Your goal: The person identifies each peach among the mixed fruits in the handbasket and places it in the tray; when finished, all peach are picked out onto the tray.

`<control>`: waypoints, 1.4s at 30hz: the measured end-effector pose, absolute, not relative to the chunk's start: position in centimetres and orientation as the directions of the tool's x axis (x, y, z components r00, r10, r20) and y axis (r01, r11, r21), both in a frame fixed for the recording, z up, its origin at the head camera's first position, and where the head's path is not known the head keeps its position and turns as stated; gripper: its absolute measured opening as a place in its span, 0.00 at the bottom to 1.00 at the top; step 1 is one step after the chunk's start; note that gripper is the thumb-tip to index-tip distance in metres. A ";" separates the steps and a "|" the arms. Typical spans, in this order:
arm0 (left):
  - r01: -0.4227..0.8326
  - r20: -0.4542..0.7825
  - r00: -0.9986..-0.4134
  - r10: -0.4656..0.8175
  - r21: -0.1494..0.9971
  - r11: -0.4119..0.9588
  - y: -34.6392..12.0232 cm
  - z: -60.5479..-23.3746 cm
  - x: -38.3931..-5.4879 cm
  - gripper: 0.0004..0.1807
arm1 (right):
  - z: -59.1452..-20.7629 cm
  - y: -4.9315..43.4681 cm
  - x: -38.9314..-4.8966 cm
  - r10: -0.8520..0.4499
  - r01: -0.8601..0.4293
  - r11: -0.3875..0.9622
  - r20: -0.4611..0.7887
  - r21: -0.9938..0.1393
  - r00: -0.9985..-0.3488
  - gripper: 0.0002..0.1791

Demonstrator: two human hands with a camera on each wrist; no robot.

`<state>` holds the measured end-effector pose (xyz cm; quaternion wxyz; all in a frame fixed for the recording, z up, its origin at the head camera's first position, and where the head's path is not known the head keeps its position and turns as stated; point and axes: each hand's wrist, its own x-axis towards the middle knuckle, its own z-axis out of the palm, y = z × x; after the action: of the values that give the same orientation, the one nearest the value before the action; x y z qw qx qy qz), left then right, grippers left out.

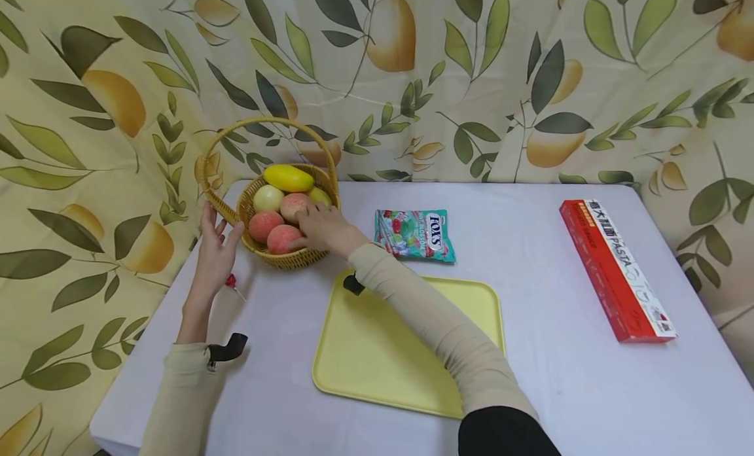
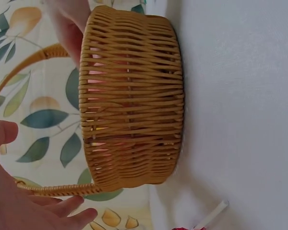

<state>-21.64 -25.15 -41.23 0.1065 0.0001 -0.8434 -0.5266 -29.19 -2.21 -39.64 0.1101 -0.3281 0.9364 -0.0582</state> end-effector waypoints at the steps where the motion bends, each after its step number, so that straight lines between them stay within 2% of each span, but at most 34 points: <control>1: 0.115 0.180 -0.978 -0.108 0.890 0.441 -25.1 -41.3 -21.6 0.51 | -39.5 -2.1 -29.2 -0.623 -0.596 0.782 -0.180 -0.183 -0.761 0.31; 5: 0.098 0.152 -0.983 -0.100 0.905 0.414 -24.6 -41.1 -21.3 0.51 | -39.1 -2.0 -29.4 -0.606 -0.566 0.795 -0.229 -0.220 -0.762 0.28; 11: 0.058 0.098 -0.992 -0.083 0.921 0.386 -23.3 -39.5 -20.3 0.51 | -39.1 -2.2 -29.9 -0.571 -0.514 0.816 -0.233 -0.265 -0.787 0.15; 16: 0.045 0.081 -0.993 -0.081 0.924 0.379 -23.0 -40.2 -20.3 0.51 | -39.4 -1.8 -30.1 -0.550 -0.508 0.830 -0.187 -0.228 -0.814 0.21; 20: 0.069 0.109 -0.991 -0.080 0.916 0.395 -23.3 -41.6 -20.8 0.51 | -39.3 -0.9 -29.7 -0.581 -0.560 0.811 -0.112 -0.168 -0.807 0.34; 24: 0.117 0.162 -0.983 -0.080 0.906 0.407 -23.6 -42.0 -21.2 0.51 | -38.6 -0.1 -29.3 -0.619 -0.597 0.766 -0.025 -0.238 -0.785 0.42; 26: 0.132 0.179 -0.981 -0.080 0.904 0.407 -23.6 -41.9 -21.4 0.51 | -38.0 0.5 -29.0 -0.624 -0.598 0.739 0.019 -0.309 -0.781 0.41; 30: 0.149 0.196 -0.978 -0.077 0.901 0.407 -23.5 -41.6 -21.8 0.51 | -36.7 2.7 -27.2 -0.625 -0.599 0.676 0.096 -0.429 -0.775 0.35; 35: 0.144 0.199 -0.975 -0.095 0.902 0.408 -23.6 -41.3 -21.8 0.50 | -36.7 7.6 -23.2 -0.614 -0.605 0.638 0.161 -0.475 -0.773 0.32; 42: 0.086 0.146 -0.978 -0.150 0.932 0.351 -22.8 -39.2 -20.2 0.50 | -39.5 15.9 -17.1 -0.511 -0.490 0.700 0.114 -0.520 -0.852 0.33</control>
<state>-20.25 -22.79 -39.19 0.1035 0.0196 -0.8154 -0.5693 -17.09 15.86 -39.52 0.0193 -0.2715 0.9218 -0.2762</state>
